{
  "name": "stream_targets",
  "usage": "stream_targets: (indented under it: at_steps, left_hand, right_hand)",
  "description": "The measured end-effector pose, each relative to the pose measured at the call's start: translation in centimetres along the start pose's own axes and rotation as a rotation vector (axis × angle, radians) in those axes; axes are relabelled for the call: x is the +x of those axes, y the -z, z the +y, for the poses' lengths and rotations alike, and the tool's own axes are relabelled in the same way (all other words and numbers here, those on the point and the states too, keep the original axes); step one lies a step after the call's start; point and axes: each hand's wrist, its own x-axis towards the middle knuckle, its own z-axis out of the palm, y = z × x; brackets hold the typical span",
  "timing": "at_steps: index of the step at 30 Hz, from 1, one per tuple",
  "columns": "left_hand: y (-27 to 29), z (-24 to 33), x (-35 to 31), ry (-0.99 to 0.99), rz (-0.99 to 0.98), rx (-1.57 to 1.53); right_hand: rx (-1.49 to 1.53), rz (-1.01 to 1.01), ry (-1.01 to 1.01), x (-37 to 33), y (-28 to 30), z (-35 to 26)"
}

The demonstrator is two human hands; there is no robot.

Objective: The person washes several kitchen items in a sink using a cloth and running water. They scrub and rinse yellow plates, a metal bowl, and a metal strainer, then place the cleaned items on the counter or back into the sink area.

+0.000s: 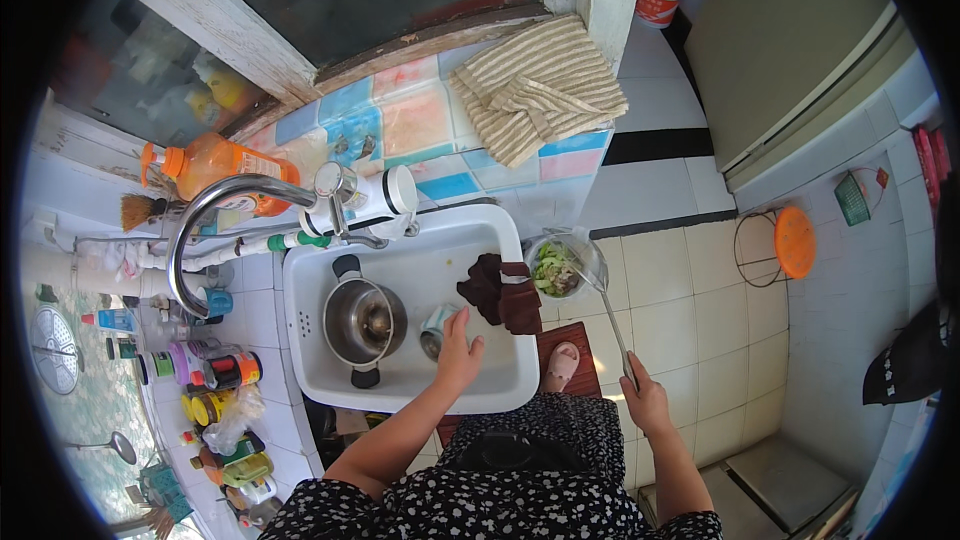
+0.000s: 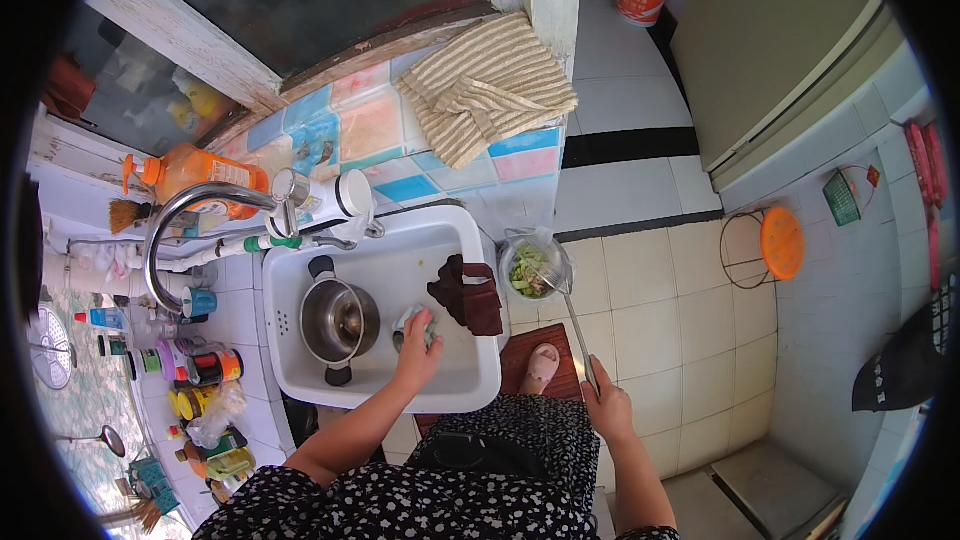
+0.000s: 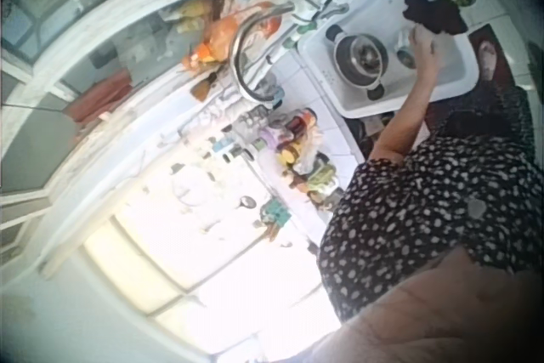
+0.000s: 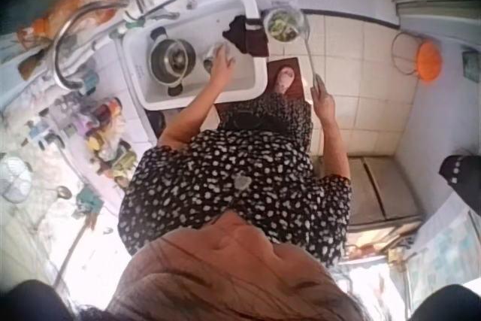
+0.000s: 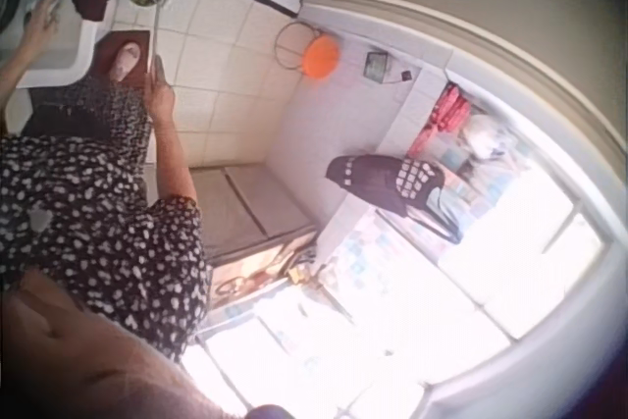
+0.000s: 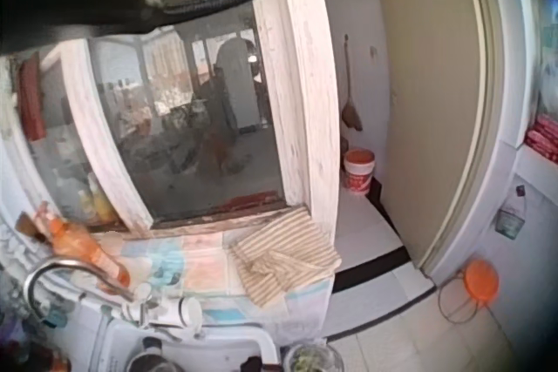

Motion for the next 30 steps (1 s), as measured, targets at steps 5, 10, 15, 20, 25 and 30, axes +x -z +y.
stream_targets:
  at_steps: [5, 10, 15, 20, 25, 30]
  left_hand:
    - [1.9, -1.0, -0.4, 0.014, 0.021, 0.066]
    - [3.9, -2.9, -0.9, 0.022, 0.015, 0.064]
    - [4.8, -3.7, -1.7, 0.038, -0.054, 0.090]
    - [5.2, -3.6, -2.7, 0.043, -0.057, 0.008]
    - [5.9, -3.4, -3.1, 0.061, -0.036, -0.017]
    - [6.1, -3.4, -3.1, 0.048, -0.030, -0.088]
  right_hand:
    - [-0.247, 0.075, -0.014, 3.7, -9.3, 2.8]
    - [-0.289, 0.118, -0.045, 5.3, -13.5, 4.4]
    - [-0.303, 0.107, -0.119, 5.2, -13.8, 3.8]
    - [-0.291, 0.089, -0.111, 7.1, -14.2, 4.7]
    - [-0.287, -0.001, -0.111, 7.5, -13.2, 4.1]
    - [-0.204, 0.055, -0.046, 6.2, -12.4, 5.5]
